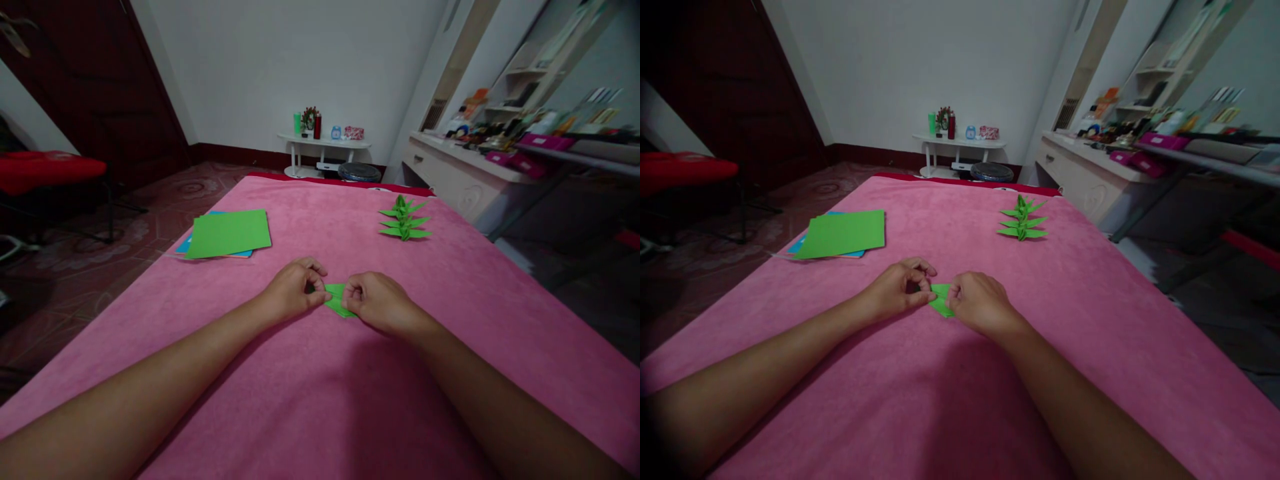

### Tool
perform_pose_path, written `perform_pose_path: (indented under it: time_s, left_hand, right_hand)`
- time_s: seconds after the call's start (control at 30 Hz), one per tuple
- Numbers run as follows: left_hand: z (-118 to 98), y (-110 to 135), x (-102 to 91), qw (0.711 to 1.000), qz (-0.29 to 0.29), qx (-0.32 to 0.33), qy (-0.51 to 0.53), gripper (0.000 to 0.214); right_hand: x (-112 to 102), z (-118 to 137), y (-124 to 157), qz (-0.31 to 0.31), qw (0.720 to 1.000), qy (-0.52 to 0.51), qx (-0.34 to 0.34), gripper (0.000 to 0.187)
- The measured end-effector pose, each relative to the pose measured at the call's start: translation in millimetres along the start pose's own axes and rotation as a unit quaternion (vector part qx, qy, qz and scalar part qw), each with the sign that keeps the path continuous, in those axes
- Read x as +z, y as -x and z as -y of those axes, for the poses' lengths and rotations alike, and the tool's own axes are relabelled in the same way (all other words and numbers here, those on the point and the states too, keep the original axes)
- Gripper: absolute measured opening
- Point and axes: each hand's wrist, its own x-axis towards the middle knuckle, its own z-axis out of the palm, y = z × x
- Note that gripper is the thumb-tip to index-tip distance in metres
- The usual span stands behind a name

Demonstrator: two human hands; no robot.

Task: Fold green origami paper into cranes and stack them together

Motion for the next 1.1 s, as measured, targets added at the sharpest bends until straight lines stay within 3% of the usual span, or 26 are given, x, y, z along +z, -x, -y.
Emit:
perform_pose_path:
  time_s: [0.33, 0.47, 0.73, 0.83, 0.93, 1.1]
  left_hand:
    - [2.0, -2.7, -1.9, 1.000, -0.013, -0.021, -0.017, 0.014]
    - [5.9, -3.1, -3.5, 1.000, -0.002, -0.003, 0.006, 0.007]
    - [9.5, -1.7, -13.0, 0.992, 0.038, -0.031, 0.116, 0.020]
    - [7.5, -1.1, -10.3, 0.995, 0.012, -0.024, 0.101, 0.004]
    - [7.9, -1.4, -5.6, 0.997, -0.010, -0.015, 0.073, 0.004]
    - [13.6, -2.6, -7.3, 0.995, 0.004, -0.027, 0.101, 0.021]
  right_hand:
    - [0.5, 0.0, 1.9, -0.011, 1.000, 0.014, -0.007, 0.010]
    - [2.1, -0.1, 1.5, -0.012, 1.000, 0.011, -0.002, 0.009]
    - [2.2, 0.6, 3.3, -0.016, 1.000, 0.024, 0.001, 0.010]
    - [3.2, 0.6, 3.4, -0.024, 0.999, 0.027, 0.000, 0.010]
    - [3.8, 0.2, 3.0, -0.019, 1.000, 0.020, -0.003, 0.010]
    - [3.7, -1.5, 2.6, -0.020, 1.000, 0.019, -0.009, 0.010]
